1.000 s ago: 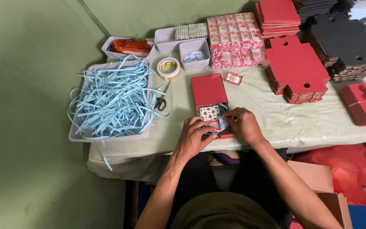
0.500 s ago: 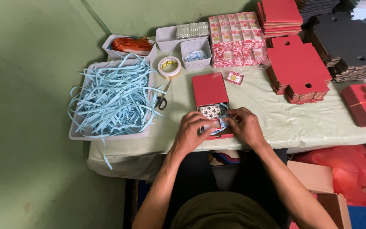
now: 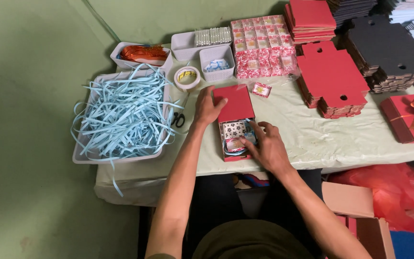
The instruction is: Assembling a small red gift box by placing a packaged item inside and folding the cardboard tabs to close it.
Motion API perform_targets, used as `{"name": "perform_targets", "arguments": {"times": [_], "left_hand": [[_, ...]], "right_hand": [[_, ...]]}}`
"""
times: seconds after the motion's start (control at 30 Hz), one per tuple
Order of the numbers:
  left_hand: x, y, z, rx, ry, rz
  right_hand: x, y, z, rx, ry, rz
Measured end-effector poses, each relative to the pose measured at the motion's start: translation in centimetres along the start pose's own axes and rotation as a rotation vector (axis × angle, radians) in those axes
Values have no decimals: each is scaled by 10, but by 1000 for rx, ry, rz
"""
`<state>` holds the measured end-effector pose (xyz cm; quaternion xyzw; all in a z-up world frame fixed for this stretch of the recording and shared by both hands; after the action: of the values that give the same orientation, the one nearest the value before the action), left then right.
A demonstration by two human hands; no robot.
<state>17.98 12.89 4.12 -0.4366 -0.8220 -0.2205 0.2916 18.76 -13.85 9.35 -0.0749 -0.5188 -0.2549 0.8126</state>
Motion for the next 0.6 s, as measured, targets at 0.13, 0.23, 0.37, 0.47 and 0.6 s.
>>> {"name": "perform_targets", "arguments": {"times": [0.13, 0.23, 0.37, 0.47, 0.6], "left_hand": [[-11, 6, 3, 64, 0, 75], [-15, 8, 9, 82, 35, 121], [-13, 3, 3, 82, 25, 129], [-11, -1, 1, 87, 36, 131], [-8, -7, 1, 112, 71, 156]], "right_hand": [[-9, 12, -11, -1, -68, -13], [-18, 18, -21, -49, -92, 57], [-19, 20, -18, -84, -166, 109], [-17, 23, -17, -93, -186, 129], [-16, 20, -23, -14, -94, 46]]}}
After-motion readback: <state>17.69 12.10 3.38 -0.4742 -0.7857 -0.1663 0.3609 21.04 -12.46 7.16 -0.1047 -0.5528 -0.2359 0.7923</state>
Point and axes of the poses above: each hand's wrist, its own y-axis towards the middle knuckle, its own x-axis out of the back of the hand, z = x × y, the point moved 10 cm from there along y, towards the middle knuckle, and after that the axes turned 13 degrees about z, right-handed, at the moved point
